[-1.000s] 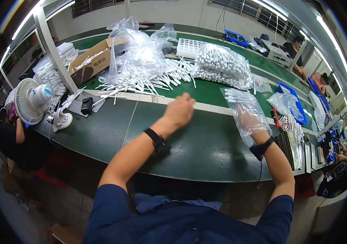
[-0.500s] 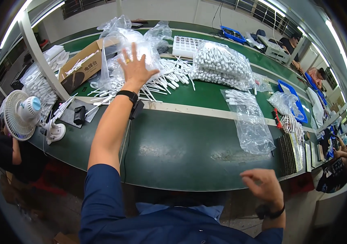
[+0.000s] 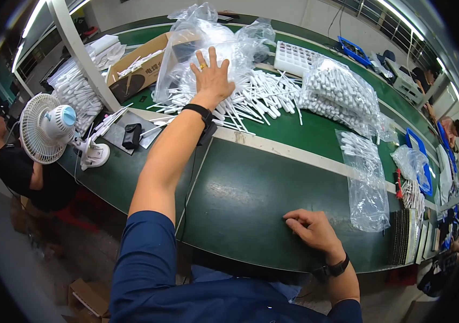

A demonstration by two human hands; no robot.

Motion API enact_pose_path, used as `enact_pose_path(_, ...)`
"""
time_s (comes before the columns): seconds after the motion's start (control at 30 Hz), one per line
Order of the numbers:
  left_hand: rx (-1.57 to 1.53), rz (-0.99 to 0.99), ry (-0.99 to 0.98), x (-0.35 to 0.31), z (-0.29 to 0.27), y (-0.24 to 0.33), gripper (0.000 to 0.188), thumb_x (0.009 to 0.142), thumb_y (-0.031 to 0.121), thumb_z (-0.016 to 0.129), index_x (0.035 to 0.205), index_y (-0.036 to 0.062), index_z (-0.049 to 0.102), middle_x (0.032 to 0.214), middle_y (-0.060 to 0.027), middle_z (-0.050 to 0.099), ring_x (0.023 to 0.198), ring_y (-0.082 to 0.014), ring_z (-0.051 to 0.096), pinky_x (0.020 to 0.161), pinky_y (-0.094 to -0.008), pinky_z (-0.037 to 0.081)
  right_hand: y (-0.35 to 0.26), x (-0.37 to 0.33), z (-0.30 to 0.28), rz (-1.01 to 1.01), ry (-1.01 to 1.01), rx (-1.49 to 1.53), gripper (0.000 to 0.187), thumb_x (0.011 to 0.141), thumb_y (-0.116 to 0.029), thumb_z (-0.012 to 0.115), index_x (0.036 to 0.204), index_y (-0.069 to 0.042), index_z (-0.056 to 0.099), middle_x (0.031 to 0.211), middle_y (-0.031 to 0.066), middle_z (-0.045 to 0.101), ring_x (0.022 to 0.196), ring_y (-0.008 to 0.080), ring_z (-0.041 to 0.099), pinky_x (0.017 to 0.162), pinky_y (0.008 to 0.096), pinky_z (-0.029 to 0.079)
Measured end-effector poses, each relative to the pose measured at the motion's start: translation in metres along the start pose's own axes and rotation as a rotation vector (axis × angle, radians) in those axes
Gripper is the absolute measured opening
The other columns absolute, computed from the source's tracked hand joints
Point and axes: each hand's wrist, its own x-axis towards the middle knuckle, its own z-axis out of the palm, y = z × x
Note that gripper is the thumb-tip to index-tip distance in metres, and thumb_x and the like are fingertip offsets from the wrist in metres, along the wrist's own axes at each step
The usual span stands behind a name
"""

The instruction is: Packing sets of small white plastic components into clear plastic bags at a factory workstation.

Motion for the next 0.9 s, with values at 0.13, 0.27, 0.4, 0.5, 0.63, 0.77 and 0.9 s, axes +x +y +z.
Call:
enact_pose_path(0.13,0.008,-0.088,0.091,0.009,0.024,-0.009,0.051,0.084,0.016,0.067,0.134,0.0134,0.057,0.161,-0.0225,0.025,0.134,-0.0522,0.042,0.099,-0.0680,0.042,0.004,0.004,0.003,0.112,0.054,0.141,0.016,0.095,-0.009,0.070,0.108,-0.001,0.073,0.070,0.0054,0.070,0.063,0.0083,0.064,0.061,0.0243,0.050)
enact_pose_path(0.27,-0.081,-0.088,0.113,0.027,0.052,-0.031,0.044,0.089,0.010,0.059,0.132,0.0139,0.058,0.153,-0.0210,0.040,0.121,-0.0495,0.056,0.089,-0.0595,0.053,0.004,0.003,0.003,0.120,0.080,0.178,0.016,0.095,-0.009,0.070,0.108,0.000,0.073,0.067,0.0029,0.069,0.063,0.0061,0.063,0.060,0.0232,0.049)
enact_pose_path(0.4,-0.142,-0.005,0.190,0.047,0.037,-0.073,0.039,0.092,0.004,0.052,0.128,0.0122,0.061,0.128,-0.0173,0.066,0.095,-0.0397,0.070,0.081,-0.0483,0.057,0.002,0.004,0.002,0.115,0.075,0.178,0.016,0.095,-0.009,0.069,0.108,0.000,0.073,0.067,0.0034,0.068,0.062,0.0073,0.063,0.060,0.0239,0.049)
enact_pose_path(0.5,-0.027,0.108,0.450,0.050,0.004,-0.102,0.028,0.092,0.003,0.052,0.114,0.0122,0.067,0.116,-0.0077,0.072,0.091,-0.0343,0.071,0.078,-0.0464,0.058,0.006,0.002,0.000,0.108,0.078,0.175,0.016,0.095,-0.009,0.070,0.108,0.000,0.073,0.066,0.0044,0.068,0.061,0.0083,0.064,0.059,0.0244,0.049)
enact_pose_path(0.63,0.186,0.260,0.469,0.037,-0.040,-0.140,0.018,0.091,0.009,0.056,0.100,0.0130,0.071,0.125,-0.0024,0.070,0.090,-0.0320,0.072,0.072,-0.0432,0.060,0.010,0.002,-0.001,0.023,0.105,0.110,0.016,0.094,-0.009,0.070,0.107,-0.001,0.073,0.067,0.0063,0.068,0.060,0.0103,0.064,0.058,0.0251,0.049)
enact_pose_path(0.77,0.698,0.171,-0.032,0.029,-0.027,-0.178,0.016,0.089,0.009,0.061,0.091,0.0119,0.076,0.130,-0.0085,0.067,0.104,-0.0345,0.071,0.073,-0.0405,0.061,0.006,0.001,-0.001,-0.003,0.112,0.079,0.016,0.093,-0.009,0.071,0.107,-0.002,0.073,0.068,0.0071,0.068,0.059,0.0113,0.064,0.058,0.0257,0.049)
enact_pose_path(0.9,0.465,0.073,-0.522,-0.009,0.015,-0.235,0.027,0.085,0.012,0.062,0.109,0.0121,0.075,0.135,-0.0138,0.064,0.119,-0.0397,0.064,0.093,-0.0456,0.055,0.004,0.004,0.000,-0.007,0.096,0.062,0.015,0.093,-0.009,0.071,0.107,-0.003,0.074,0.068,0.0071,0.068,0.059,0.0109,0.063,0.057,0.0262,0.049)
